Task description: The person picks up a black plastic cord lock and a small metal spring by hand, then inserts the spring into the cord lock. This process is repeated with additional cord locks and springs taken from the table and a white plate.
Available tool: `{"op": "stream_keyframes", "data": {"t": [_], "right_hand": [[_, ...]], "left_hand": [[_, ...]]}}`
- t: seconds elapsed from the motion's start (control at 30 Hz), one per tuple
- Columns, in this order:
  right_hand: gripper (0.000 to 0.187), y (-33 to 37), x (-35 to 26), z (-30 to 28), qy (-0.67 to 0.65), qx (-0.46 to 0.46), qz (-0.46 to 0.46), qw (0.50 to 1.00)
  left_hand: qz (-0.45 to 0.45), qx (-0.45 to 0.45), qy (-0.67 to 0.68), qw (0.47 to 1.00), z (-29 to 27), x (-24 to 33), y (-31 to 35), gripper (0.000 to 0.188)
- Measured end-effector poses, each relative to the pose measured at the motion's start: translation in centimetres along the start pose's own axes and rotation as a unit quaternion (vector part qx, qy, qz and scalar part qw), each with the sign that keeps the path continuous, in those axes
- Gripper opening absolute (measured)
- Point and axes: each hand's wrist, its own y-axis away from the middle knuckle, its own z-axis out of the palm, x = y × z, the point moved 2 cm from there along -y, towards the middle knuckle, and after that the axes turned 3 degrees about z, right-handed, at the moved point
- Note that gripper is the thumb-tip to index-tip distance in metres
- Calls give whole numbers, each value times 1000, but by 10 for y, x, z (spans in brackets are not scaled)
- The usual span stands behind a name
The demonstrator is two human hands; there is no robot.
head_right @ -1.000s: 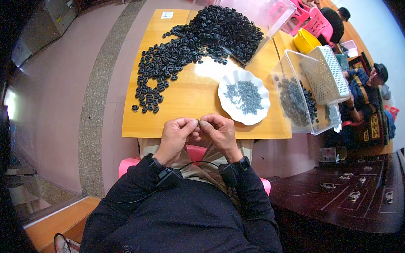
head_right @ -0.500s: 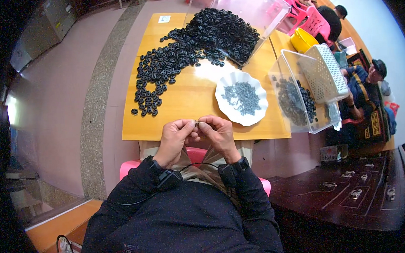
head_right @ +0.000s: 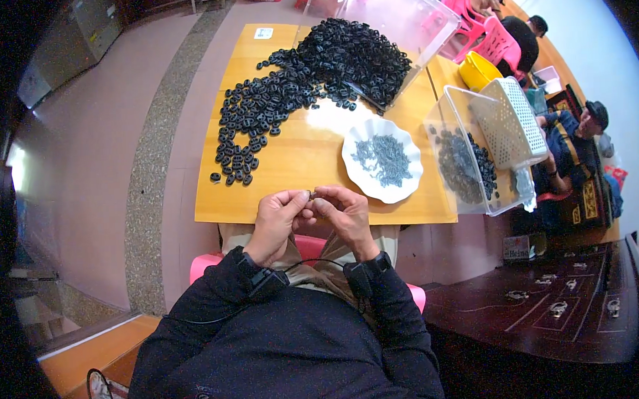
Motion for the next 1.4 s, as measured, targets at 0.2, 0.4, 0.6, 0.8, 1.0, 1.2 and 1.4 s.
{"op": "stream_keyframes", "data": {"t": [0.2, 0.4, 0.6, 0.8, 1.0, 1.2, 1.4], "right_hand": [[17, -1, 0, 1, 10, 10, -6, 1000], [14, -2, 2, -1, 8, 7, -17, 1000], [14, -1, -4, 5, 3, 6, -4, 1000], [14, 0, -6, 6, 22, 1, -6, 1000], [16, -16, -11, 14, 13, -1, 2, 1000], [19, -73, -22, 37, 138, 6, -31, 990], [17, -122, -26, 54, 324, 2, -169, 931]], "left_hand": [[-1, 0, -11, 1000, 2, 1, 0, 17], [-6, -13, -1, 1000, 2, 2, 0, 17], [-11, -4, 11, 1000, 1, 4, 1, 17], [2, 14, 26, 1000, 2, 5, 3, 17], [19, 48, 55, 997, -1, 6, 4, 18], [69, 132, 98, 984, -3, 8, 3, 19], [117, 165, 127, 971, -6, 13, 2, 20]]}}
